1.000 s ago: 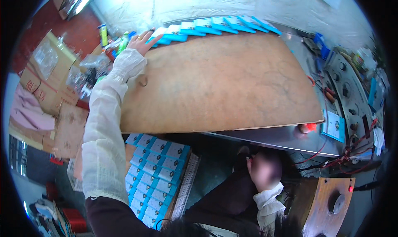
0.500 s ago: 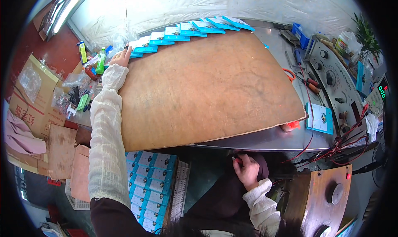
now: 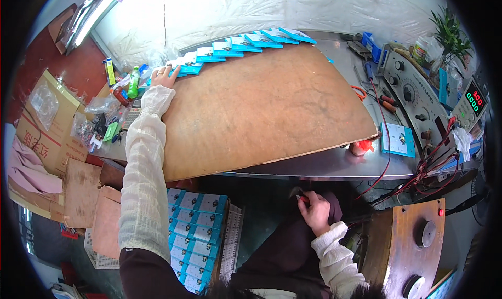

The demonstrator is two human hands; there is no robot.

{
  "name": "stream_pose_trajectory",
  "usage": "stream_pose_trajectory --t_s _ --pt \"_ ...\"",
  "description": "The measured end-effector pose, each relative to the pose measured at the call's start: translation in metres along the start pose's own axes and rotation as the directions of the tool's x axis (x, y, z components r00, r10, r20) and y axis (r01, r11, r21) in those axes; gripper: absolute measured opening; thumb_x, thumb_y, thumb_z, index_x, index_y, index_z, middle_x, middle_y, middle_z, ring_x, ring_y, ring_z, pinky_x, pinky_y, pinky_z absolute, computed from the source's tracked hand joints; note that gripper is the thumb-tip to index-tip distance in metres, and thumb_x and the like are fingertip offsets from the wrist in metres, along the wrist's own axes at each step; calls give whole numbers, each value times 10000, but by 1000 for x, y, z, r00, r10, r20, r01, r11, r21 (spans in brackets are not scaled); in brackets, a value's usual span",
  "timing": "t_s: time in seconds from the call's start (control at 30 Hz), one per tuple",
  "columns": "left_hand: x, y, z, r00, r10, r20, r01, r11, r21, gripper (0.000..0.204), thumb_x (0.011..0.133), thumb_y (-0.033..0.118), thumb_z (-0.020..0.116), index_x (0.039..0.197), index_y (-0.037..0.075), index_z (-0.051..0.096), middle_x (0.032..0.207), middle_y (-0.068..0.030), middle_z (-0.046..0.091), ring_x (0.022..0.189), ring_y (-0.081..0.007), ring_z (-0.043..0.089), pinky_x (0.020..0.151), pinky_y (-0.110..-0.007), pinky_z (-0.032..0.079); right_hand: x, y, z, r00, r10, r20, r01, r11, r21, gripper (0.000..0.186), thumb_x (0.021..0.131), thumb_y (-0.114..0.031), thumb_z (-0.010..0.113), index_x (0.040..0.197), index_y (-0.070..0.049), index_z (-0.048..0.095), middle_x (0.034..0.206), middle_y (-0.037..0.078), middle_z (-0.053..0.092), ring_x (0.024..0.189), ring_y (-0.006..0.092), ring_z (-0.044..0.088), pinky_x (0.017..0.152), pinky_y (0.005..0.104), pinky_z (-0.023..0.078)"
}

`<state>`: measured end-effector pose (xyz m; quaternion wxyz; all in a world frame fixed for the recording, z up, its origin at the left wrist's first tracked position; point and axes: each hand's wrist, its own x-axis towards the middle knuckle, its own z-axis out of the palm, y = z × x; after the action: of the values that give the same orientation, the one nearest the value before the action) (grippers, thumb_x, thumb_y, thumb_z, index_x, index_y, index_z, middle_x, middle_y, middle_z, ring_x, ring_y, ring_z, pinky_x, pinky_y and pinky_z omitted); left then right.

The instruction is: Testing ammeters by connecting test leads to their terminals and placing them in storage crates.

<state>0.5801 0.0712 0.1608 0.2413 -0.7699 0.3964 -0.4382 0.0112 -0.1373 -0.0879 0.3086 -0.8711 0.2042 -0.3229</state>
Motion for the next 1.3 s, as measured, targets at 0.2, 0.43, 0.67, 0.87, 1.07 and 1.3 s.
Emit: stream_pose_trajectory --t_s 0.2,0.43,0.67,0.87,1.07,1.3 --pt "3 5 6 997 -59 -40 56 997 -53 904 812 25 642 1567 388 302 1467 -124 507 1387 -307 477 1056 -513 403 -1 2 -2 1000 13 -10 -13 1000 16 234 785 -159 767 969 -59 663 759 120 680 718 332 683 664 425 548" --pt "15 -3 28 999 31 27 -26 987 -159 737 897 3 555 1546 296 365 1358 -144 589 1275 -322 577 1005 -418 492 7 1 6 999 33 -6 -33 999 26 223 788 -160 766 962 -64 665 776 130 688 743 334 691 672 425 552" --pt "18 -4 39 989 132 -66 -126 987 95 622 910 25 537 1487 243 457 1190 -124 676 1155 -278 663 916 -380 570 9 0 9 999 41 -34 -39 998 56 237 780 -137 771 980 -57 672 791 126 696 750 328 695 685 423 557" --pt "32 -6 60 953 173 -250 -110 962 248 537 894 73 578 1413 206 538 1120 -112 709 1093 -259 694 862 -355 579 2 4 -2 999 36 -30 -35 999 42 241 776 -131 769 982 -54 670 798 127 696 755 335 693 695 421 556" --pt "26 -5 59 986 104 -129 -90 989 116 500 915 115 566 1413 156 537 1158 -146 716 1118 -296 681 924 -384 541 0 4 -2 997 68 -46 -67 998 7 227 781 -137 769 968 -57 668 789 133 693 748 340 689 695 421 553" --pt "0 12 -17 997 49 61 -55 995 87 567 883 83 578 1442 72 486 1245 -211 663 1193 -321 633 991 -398 503 4 0 11 997 54 -59 -54 999 1 227 787 -153 775 962 -60 664 770 133 682 721 343 680 675 431 545"
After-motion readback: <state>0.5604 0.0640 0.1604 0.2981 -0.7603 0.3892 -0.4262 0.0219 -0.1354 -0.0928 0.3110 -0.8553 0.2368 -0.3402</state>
